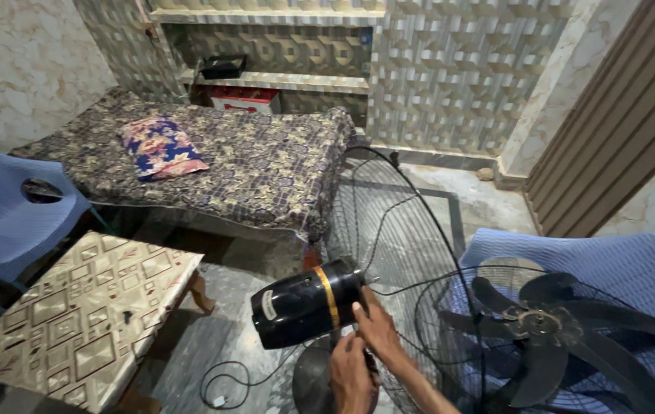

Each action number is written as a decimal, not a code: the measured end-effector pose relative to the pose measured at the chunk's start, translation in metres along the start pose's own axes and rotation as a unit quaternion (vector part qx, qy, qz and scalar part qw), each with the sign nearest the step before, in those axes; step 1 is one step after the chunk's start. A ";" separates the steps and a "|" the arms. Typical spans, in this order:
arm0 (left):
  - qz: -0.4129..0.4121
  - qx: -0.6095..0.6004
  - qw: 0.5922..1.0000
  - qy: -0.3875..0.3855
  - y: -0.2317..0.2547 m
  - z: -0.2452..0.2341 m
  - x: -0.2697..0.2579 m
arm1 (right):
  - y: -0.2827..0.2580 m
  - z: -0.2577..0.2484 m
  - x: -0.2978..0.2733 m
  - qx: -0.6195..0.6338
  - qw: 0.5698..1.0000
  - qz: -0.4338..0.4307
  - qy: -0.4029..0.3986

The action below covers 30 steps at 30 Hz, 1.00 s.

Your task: The person uses a green-handled screwdriver to tighten screws on the rear motor housing of a standing fan. They repeatedly adjust the screwdriver and reposition their hands to secure the housing to the fan's neck.

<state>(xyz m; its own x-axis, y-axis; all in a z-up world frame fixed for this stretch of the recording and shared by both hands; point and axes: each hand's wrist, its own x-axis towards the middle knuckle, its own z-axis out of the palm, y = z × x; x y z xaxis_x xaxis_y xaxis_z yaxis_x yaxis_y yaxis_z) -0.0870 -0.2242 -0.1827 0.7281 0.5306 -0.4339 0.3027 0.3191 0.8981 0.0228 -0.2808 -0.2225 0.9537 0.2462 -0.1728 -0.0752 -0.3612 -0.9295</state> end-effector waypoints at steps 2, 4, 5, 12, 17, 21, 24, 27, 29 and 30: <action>0.015 0.008 1.000 -0.015 -0.009 -0.003 0.011 | 0.007 0.006 0.003 -0.037 0.994 -0.094 0.031; 0.007 0.019 1.000 -0.021 -0.015 -0.003 0.021 | 0.012 0.006 0.003 -0.064 0.986 -0.148 0.052; -0.009 0.026 1.000 -0.015 -0.016 -0.005 0.025 | 0.014 0.006 0.003 -0.071 0.984 -0.156 0.056; -0.023 -0.015 0.999 -0.031 -0.026 -0.007 0.036 | 0.012 0.003 -0.002 -0.076 0.989 -0.123 0.021; -0.029 0.001 0.999 -0.017 -0.031 0.000 0.043 | 0.034 0.007 0.014 -0.072 0.986 -0.145 0.043; -0.007 -0.023 0.999 -0.038 -0.033 0.002 0.040 | 0.057 0.010 0.030 -0.075 0.984 -0.150 0.058; 0.015 -0.027 0.999 -0.028 -0.021 0.007 0.033 | 0.064 0.003 0.033 -0.063 0.984 -0.161 0.043; -0.019 -0.013 1.000 -0.014 -0.004 0.003 0.012 | 0.050 0.002 0.034 -0.070 0.980 -0.181 0.036; -0.010 -0.010 1.000 -0.011 0.011 0.002 0.000 | 0.038 -0.001 0.024 -0.063 0.982 -0.177 0.020; -0.007 -0.008 1.000 -0.013 0.018 0.002 -0.007 | 0.030 -0.008 0.017 -0.061 0.983 -0.173 0.014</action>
<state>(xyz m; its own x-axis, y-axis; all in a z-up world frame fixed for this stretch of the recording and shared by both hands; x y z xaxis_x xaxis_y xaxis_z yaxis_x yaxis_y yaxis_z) -0.0856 -0.2235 -0.1639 0.7392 0.5057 -0.4447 0.3030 0.3400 0.8903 0.0394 -0.2950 -0.2510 0.9233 0.3500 0.1579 0.2896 -0.3646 -0.8850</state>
